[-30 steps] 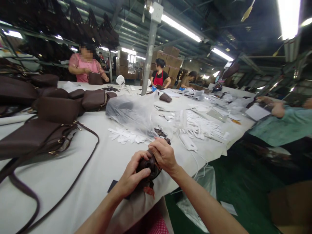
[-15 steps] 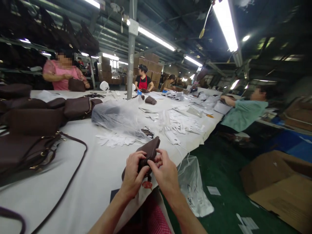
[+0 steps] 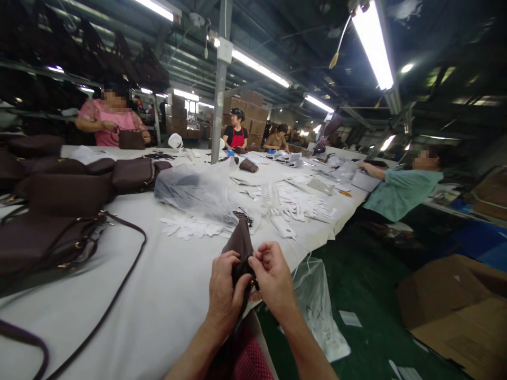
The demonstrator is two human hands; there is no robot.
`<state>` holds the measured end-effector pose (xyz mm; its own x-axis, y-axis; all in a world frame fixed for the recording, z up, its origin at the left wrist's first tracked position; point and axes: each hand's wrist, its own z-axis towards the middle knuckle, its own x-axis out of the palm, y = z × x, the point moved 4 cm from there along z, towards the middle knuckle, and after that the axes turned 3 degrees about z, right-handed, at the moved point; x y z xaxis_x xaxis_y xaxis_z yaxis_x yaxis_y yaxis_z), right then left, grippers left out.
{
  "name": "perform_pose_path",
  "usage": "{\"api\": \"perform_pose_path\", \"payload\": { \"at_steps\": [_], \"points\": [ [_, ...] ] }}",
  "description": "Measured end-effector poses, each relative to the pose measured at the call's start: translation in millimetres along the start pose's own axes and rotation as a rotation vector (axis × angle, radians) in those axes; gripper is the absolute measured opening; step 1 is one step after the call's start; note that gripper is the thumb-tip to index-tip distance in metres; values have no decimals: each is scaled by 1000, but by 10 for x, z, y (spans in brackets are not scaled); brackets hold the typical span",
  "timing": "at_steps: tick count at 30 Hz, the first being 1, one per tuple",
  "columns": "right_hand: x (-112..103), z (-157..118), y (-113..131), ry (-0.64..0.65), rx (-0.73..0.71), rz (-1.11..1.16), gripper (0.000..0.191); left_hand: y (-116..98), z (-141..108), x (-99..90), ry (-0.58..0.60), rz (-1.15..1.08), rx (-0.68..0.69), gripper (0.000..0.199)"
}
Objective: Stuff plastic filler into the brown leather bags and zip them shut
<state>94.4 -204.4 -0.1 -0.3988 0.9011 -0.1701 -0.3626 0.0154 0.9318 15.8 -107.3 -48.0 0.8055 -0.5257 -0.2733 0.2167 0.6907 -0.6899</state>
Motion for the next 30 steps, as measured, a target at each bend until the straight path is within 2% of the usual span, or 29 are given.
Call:
{"api": "perform_pose_path", "payload": {
  "at_steps": [3, 5, 9, 13, 16, 19, 22, 27, 30],
  "points": [
    [-3, 31, -78, 43, 225, 367, 36, -17, -1, -10, 2, 14, 49, 22],
    [19, 27, -105, 75, 329, 522, 44, -1, 3, -22, 8, 14, 71, 23],
    [54, 83, -117, 44, 322, 531, 44, 46, 120, -38, 85, -35, 108, 26],
    [138, 320, -113, 17, 345, 675, 47, 95, 469, -118, 185, -102, 126, 25],
    [260, 475, -111, 73, 373, 771, 48, 149, 651, -218, 248, -118, 148, 27],
    [369, 457, -168, 139, 332, 677, 44, 265, 572, -272, 263, -143, 112, 28],
    [383, 334, -260, 205, 235, 540, 36, 398, 364, -269, 199, -189, -3, 24],
    [107, 310, -341, 131, 43, 248, 22, 405, 240, -197, 190, -193, -54, 24],
    [29, 374, -282, 225, -86, -47, 18, 358, 240, -183, 142, -177, -51, 26]
  ]
}}
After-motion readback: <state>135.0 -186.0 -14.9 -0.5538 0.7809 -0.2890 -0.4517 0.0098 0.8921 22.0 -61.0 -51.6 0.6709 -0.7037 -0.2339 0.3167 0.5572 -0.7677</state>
